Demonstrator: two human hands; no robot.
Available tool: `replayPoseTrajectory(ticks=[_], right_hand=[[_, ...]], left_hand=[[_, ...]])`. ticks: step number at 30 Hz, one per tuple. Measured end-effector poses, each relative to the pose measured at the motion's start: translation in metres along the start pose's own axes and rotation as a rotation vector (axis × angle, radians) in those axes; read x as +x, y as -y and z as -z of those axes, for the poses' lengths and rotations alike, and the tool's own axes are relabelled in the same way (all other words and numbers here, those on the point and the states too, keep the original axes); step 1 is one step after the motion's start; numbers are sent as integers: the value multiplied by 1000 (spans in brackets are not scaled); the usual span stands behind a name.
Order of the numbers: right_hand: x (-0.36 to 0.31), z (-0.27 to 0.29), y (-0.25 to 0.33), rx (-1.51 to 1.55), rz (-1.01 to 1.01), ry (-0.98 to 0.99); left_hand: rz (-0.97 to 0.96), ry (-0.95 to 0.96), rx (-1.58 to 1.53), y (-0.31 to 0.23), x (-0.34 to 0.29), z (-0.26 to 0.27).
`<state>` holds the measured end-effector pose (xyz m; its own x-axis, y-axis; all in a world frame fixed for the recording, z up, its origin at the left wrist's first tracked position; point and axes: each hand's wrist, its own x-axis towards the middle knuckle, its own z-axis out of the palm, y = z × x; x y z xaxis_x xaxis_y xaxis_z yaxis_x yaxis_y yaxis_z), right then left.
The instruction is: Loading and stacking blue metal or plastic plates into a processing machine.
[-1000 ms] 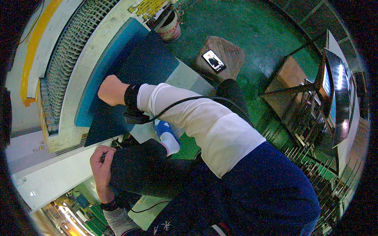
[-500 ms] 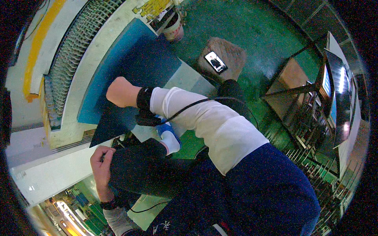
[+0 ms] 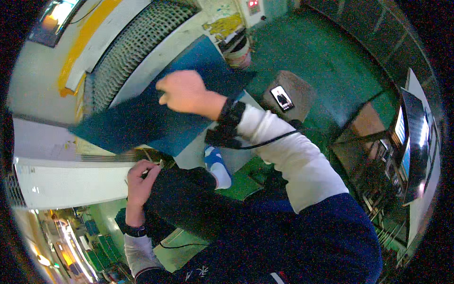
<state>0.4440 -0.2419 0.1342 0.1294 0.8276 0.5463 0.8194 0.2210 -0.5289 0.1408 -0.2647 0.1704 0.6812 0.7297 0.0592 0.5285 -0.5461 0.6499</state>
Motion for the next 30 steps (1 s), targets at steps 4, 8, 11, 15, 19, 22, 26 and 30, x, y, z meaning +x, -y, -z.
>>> replayPoseTrajectory(ticks=[4, 8, 11, 15, 19, 22, 26, 30], right_hand=[[26, 30, -16, 495, -222, -213], [46, 28, -6, 1377, -482, -320], [70, 17, -18, 1653, -416, -111], [107, -14, -29, 1539, -539, 176], [151, -52, -19, 1629, -669, 120], [180, -89, -40, 1640, -715, 66], [211, -121, -41, 1662, -745, 75], [249, -132, -55, 1709, -689, 78]], left_hand=[[47, -29, -7, 10, -4, 4], [64, -34, -21, 26, -4, 2], [6, -28, -10, 29, -1, 4], [36, -1, -54, 29, 3, 7], [30, 26, -35, 29, 3, 13], [13, 77, -57, 34, 14, 12], [2, 64, -106, 39, 12, 15], [3, 92, -99, 42, 16, 19]])
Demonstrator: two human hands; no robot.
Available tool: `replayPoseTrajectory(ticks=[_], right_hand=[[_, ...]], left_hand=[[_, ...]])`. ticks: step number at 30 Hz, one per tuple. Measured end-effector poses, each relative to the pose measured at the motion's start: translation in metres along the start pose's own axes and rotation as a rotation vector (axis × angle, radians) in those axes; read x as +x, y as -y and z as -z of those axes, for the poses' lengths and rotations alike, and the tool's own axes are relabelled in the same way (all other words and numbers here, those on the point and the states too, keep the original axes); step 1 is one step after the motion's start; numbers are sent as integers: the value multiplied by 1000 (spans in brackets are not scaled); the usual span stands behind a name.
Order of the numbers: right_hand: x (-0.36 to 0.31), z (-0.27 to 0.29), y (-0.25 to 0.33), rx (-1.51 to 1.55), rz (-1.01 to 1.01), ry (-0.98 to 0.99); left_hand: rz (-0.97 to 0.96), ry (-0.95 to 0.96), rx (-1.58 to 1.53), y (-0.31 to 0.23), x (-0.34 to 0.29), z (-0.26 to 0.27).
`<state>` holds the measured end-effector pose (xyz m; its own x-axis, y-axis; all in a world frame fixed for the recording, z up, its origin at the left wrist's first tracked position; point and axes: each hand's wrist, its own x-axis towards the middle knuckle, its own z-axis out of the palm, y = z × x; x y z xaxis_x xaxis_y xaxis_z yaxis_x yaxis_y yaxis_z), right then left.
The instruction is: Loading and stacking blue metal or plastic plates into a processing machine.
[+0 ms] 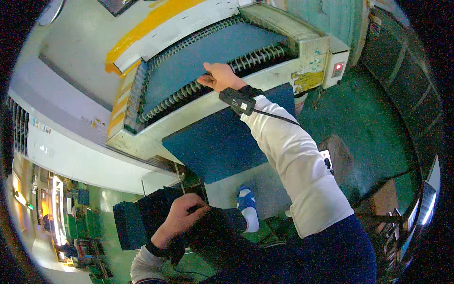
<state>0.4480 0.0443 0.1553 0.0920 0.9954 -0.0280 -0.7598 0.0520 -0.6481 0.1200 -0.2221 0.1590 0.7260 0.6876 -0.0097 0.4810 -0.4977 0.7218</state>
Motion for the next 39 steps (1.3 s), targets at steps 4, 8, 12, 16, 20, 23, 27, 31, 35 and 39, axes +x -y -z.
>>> replayPoseTrajectory(ticks=[4, 8, 12, 16, 20, 23, 27, 31, 35, 39], right_hand=[[9, -24, 12, -194, -242, 80], [27, -4, 6, -205, -166, 40], [7, -10, 4, -453, -44, 75], [-21, -23, -8, -632, 69, 68], [-66, -5, -34, -860, 206, 157], [-97, 27, -64, -1527, 594, 176], [-126, 60, -89, -1927, 756, 168], [-135, 72, -99, -1964, 824, 128], [-143, 69, -109, -1927, 911, 49], [-148, 72, -125, -1902, 1014, -54]], left_hand=[[39, 4, 0, 7, -10, 4], [-33, -1, -37, 13, 1, -1], [-36, 5, -10, 9, 0, 2], [-52, -1, 1, 8, 0, 2], [-43, 6, -4, 4, 4, 0], [-41, -4, -12, 6, 4, -3], [-23, 6, -21, 2, 4, -5], [-28, 8, -17, -3, 9, -6], [0, -9, -24, -12, 12, -8], [57, -4, -6, -15, 7, -12]])
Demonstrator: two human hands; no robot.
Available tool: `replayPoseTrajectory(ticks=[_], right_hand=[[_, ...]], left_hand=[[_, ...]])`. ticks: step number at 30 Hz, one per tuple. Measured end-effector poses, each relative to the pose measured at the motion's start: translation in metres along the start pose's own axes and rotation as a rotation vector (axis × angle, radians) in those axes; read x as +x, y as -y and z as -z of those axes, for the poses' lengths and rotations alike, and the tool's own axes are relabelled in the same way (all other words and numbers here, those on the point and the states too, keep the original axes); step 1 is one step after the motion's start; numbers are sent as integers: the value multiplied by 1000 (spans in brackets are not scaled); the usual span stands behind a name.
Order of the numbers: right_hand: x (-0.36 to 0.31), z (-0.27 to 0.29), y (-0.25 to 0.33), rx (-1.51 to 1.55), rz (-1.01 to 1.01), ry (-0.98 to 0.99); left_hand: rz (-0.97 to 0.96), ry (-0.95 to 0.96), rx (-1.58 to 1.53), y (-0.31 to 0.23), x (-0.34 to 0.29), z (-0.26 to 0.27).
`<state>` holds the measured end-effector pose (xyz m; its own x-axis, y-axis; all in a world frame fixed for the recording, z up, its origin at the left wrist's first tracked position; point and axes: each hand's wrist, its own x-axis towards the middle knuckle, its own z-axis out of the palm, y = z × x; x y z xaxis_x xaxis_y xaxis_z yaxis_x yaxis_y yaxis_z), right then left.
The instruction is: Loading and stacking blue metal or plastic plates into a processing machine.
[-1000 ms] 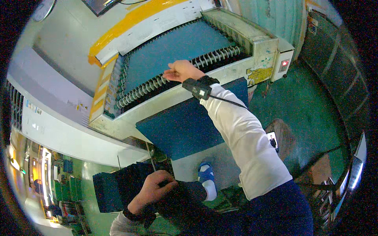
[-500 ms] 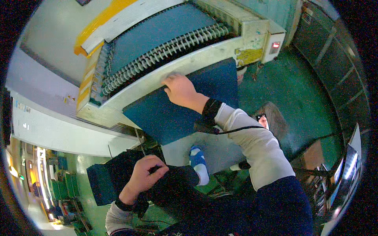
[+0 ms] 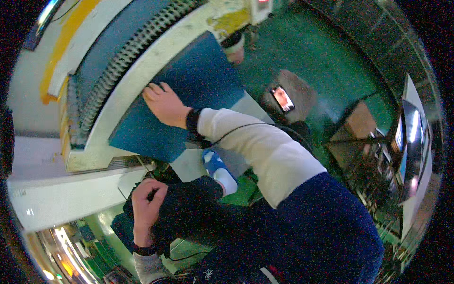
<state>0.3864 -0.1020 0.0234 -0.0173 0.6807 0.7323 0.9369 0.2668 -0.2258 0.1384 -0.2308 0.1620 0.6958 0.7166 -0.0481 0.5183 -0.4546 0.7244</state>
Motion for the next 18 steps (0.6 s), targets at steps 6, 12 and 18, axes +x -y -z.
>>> replayPoseTrajectory(ticks=[6, 12, 18], right_hand=[[1, 3, 1, -26, -44, 66], [-12, 10, 5, -17, -25, -36], [-16, 20, 9, 15, -13, 18]], left_hand=[[34, -6, -16, -2, -1, -3], [51, 1, -18, -1, -1, -4], [53, 3, -5, -2, -1, -6]])
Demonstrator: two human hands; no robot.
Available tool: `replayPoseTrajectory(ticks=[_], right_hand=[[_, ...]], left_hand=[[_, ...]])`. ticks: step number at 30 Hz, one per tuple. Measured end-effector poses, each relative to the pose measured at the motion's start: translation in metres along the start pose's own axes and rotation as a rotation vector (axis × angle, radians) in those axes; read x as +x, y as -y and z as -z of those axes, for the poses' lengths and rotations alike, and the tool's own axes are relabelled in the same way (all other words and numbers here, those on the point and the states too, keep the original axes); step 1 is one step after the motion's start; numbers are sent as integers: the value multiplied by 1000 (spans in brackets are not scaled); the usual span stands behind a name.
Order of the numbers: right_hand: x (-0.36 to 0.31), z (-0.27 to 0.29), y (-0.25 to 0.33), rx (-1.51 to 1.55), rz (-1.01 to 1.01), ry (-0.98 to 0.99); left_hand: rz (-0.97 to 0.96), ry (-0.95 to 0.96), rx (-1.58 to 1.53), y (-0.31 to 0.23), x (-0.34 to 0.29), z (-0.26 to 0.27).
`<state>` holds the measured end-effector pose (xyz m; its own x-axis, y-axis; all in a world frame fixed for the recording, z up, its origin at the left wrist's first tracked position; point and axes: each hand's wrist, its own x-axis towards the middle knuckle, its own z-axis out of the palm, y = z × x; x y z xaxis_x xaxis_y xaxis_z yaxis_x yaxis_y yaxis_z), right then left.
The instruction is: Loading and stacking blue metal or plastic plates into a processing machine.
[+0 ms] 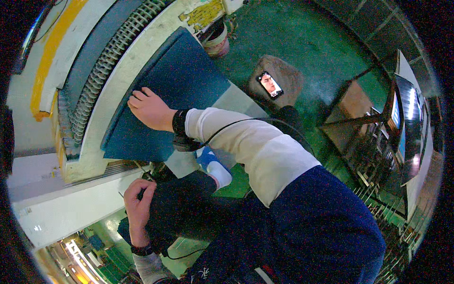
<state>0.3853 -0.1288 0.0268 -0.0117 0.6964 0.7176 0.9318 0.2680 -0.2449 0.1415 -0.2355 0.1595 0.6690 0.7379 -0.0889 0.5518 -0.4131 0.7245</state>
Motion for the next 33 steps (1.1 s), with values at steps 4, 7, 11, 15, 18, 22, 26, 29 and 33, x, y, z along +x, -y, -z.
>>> replayPoseTrajectory(ticks=[4, 7, 11, 15, 18, 22, 26, 29, 33], right_hand=[[2, 9, -2, 32, 4, 9], [1, 13, 1, 31, 16, 26], [-2, 16, 3, 46, 13, 49], [-2, 18, 3, -6, 55, -119], [0, 25, 6, 15, 60, -137], [4, 28, 12, 84, 8, -22], [0, 23, 11, 98, -4, -12], [1, 20, 9, 44, -3, 152], [2, 21, 14, -25, 17, 445]], left_hand=[[40, 4, -14, -3, 1, 0], [-1, -14, -15, -1, -1, 1], [-7, -12, -24, 2, -2, 1], [-16, -9, -33, 2, 0, 0], [-3, -15, 3, -1, -1, 0], [3, -9, 12, -5, -2, -1], [1, 6, -11, 2, 0, -2], [-5, 3, -15, 0, 0, -3], [-8, -6, 15, -2, 0, -2]])
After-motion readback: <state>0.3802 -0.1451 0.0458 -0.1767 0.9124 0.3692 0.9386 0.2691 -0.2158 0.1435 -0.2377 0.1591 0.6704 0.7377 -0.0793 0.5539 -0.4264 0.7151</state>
